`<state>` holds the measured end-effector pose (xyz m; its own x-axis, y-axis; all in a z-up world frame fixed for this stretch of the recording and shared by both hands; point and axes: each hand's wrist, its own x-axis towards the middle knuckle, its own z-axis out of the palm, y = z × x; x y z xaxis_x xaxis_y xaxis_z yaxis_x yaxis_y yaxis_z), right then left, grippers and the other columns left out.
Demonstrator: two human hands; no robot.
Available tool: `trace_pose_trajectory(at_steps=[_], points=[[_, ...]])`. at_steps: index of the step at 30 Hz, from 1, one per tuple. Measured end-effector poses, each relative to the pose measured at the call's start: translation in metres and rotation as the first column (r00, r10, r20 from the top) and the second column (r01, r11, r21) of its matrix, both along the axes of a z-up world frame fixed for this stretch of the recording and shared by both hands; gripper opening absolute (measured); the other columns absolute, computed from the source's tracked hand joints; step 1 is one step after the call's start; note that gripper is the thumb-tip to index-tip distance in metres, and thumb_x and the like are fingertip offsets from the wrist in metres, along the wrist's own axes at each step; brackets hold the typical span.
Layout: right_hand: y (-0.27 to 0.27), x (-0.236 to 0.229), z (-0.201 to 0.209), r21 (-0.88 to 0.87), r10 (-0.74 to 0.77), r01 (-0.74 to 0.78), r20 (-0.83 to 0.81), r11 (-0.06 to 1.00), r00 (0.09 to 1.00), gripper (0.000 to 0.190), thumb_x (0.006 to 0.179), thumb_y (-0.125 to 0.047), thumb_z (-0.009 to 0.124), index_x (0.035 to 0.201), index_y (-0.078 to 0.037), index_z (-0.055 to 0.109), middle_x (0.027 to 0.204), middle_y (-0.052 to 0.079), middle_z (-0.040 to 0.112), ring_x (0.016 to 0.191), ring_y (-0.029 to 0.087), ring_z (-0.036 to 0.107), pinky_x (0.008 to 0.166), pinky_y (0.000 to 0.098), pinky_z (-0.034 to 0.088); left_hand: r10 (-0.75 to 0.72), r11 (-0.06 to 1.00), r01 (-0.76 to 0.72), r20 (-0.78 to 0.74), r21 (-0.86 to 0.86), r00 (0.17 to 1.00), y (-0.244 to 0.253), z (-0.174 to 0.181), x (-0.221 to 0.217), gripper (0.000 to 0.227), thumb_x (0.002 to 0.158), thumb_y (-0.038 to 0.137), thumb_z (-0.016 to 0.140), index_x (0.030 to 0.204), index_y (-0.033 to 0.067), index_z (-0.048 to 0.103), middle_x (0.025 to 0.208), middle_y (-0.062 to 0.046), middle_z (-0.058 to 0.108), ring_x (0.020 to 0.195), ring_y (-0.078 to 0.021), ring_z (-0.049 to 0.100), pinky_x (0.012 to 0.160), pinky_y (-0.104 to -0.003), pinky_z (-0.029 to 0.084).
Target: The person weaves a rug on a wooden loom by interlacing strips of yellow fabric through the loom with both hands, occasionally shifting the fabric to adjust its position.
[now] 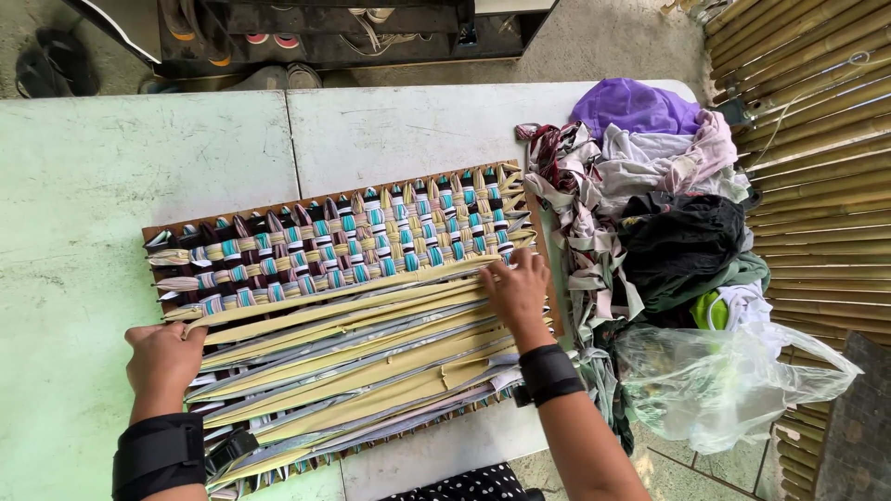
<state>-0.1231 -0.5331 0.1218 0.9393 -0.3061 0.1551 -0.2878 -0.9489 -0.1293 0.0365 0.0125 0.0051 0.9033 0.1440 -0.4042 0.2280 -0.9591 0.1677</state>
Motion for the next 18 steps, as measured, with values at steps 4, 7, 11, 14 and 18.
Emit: trace_pose_trajectory(at_steps=[4,7,11,14,18], points=[[-0.023,-0.012,-0.009,-0.019,-0.086,0.085,-0.013,0.996,0.996,0.021,0.090,-0.039,0.075,0.087,-0.019,0.080,0.095,0.007,0.061,0.097,0.029,0.055,0.085,0.0434,0.041,-0.006,1.000,0.007,-0.018,0.029,1.000,-0.012,0.008,0.003,0.051,0.094,0.051,0.064,0.126,0.0138,0.077,0.140,-0.011,0.051,0.104,-0.0294,0.068,0.091,-0.048,0.055],[-0.025,-0.010,-0.020,0.065,-0.119,0.119,-0.010,0.991,0.993,0.021,0.090,-0.039,0.076,0.090,-0.018,0.079,0.094,0.003,0.061,0.098,0.027,0.057,0.086,0.0429,0.042,-0.021,0.997,0.023,-0.030,0.074,0.999,-0.009,0.005,0.004,0.050,0.094,0.051,0.063,0.126,0.0156,0.077,0.138,-0.011,0.051,0.108,-0.0283,0.066,0.090,-0.048,0.056],[-0.027,-0.013,-0.023,0.190,-0.210,0.213,-0.036,0.958,0.977,0.023,0.084,-0.036,0.078,0.097,-0.018,0.074,0.093,0.000,0.062,0.097,0.027,0.058,0.083,0.0443,0.042,0.014,0.999,-0.011,-0.060,0.053,0.998,-0.006,0.003,0.005,0.049,0.097,0.049,0.061,0.128,0.0145,0.076,0.140,-0.010,0.050,0.109,-0.0277,0.066,0.095,-0.048,0.055],[-0.038,-0.020,-0.030,0.156,-0.221,0.225,-0.044,0.962,0.974,0.014,0.083,-0.032,0.079,0.093,-0.022,0.074,0.094,-0.002,0.062,0.099,0.027,0.057,0.083,0.0438,0.042,0.056,0.998,-0.054,-0.083,0.037,0.995,-0.006,0.004,0.005,0.050,0.099,0.047,0.058,0.132,0.0130,0.074,0.141,-0.010,0.049,0.106,-0.0286,0.068,0.096,-0.048,0.054],[-0.053,-0.028,-0.025,0.047,-0.200,0.205,-0.086,0.978,0.976,0.009,0.080,-0.028,0.080,0.088,-0.027,0.076,0.098,-0.002,0.061,0.100,0.028,0.055,0.085,0.0426,0.042,0.056,0.997,-0.052,-0.074,0.062,0.996,-0.013,0.010,0.003,0.051,0.101,0.045,0.055,0.135,0.0124,0.071,0.142,-0.012,0.047,0.103,-0.0305,0.069,0.093,-0.049,0.055]])
